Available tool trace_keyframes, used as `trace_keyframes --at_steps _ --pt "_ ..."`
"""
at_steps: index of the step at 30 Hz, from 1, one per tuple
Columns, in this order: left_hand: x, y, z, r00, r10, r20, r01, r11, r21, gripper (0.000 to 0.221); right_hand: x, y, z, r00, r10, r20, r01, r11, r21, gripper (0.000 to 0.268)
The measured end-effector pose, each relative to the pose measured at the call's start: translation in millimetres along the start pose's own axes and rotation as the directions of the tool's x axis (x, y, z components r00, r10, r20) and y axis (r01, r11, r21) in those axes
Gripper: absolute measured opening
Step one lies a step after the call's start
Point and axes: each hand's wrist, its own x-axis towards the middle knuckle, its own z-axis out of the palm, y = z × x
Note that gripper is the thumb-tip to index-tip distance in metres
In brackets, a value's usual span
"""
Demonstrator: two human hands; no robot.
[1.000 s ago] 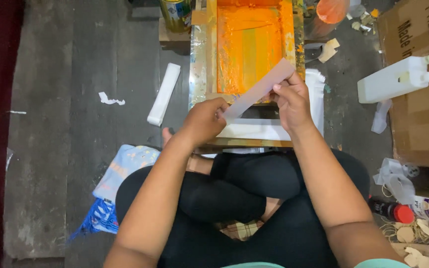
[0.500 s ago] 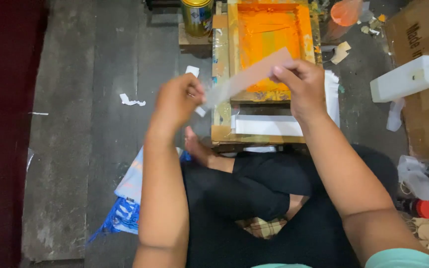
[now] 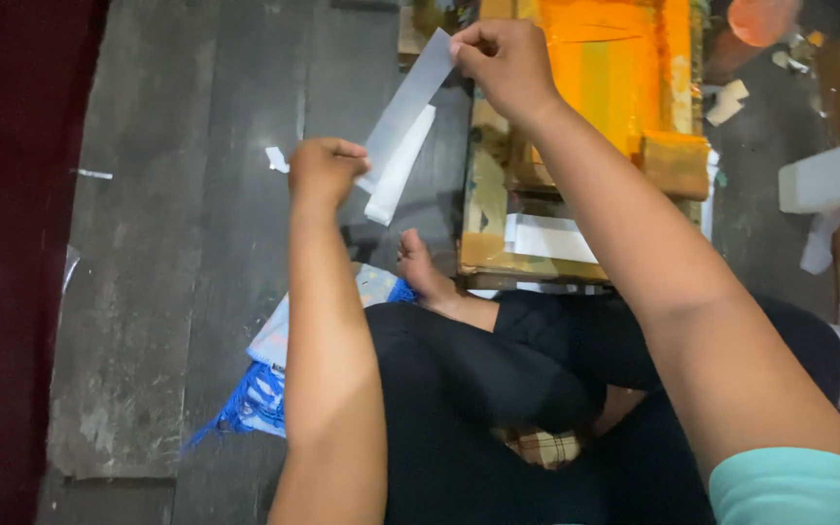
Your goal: Preparing a screen printing frame by spreading ink and applying masking tape to the edges.
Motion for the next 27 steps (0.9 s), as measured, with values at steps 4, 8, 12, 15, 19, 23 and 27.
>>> trace_keyframes --at_steps 4,8,12,15,19,23,27 --pt "23 -20 27 0.988 -0.123 0.096 0.112 0.987 0.114 0.018 11 22 36 0.997 0.005 0.077 -0.004 1.000 -0.010 0.011" --pt "21 -20 34 0.986 -0.134 0.099 0.122 0.986 0.111 0.018 13 39 66 0.984 -0.027 0.175 0.089 0.930 -0.357 0.017" --pt "22 -23 45 0.977 -0.183 0.106 0.164 0.972 0.166 0.021 12 76 94 0.943 -0.058 0.328 0.247 0.781 -0.573 0.033" --pt "22 -17 47 0.958 -0.259 0.127 0.214 0.934 0.287 0.025 11 89 109 0.906 0.071 0.418 0.240 0.727 -0.644 0.025" --pt "17 -6 48 0.940 -0.304 0.157 0.229 0.901 0.369 0.023 10 90 112 0.881 0.126 0.457 0.240 0.713 -0.658 0.020" --pt "17 -1 51 0.930 -0.339 0.145 0.239 0.854 0.463 0.035 11 74 110 0.825 0.274 0.495 0.212 0.661 -0.720 0.037" --pt "14 0 52 0.923 -0.352 0.157 0.230 0.829 0.510 0.034 13 57 110 0.708 0.441 0.551 0.272 0.550 -0.790 0.054"
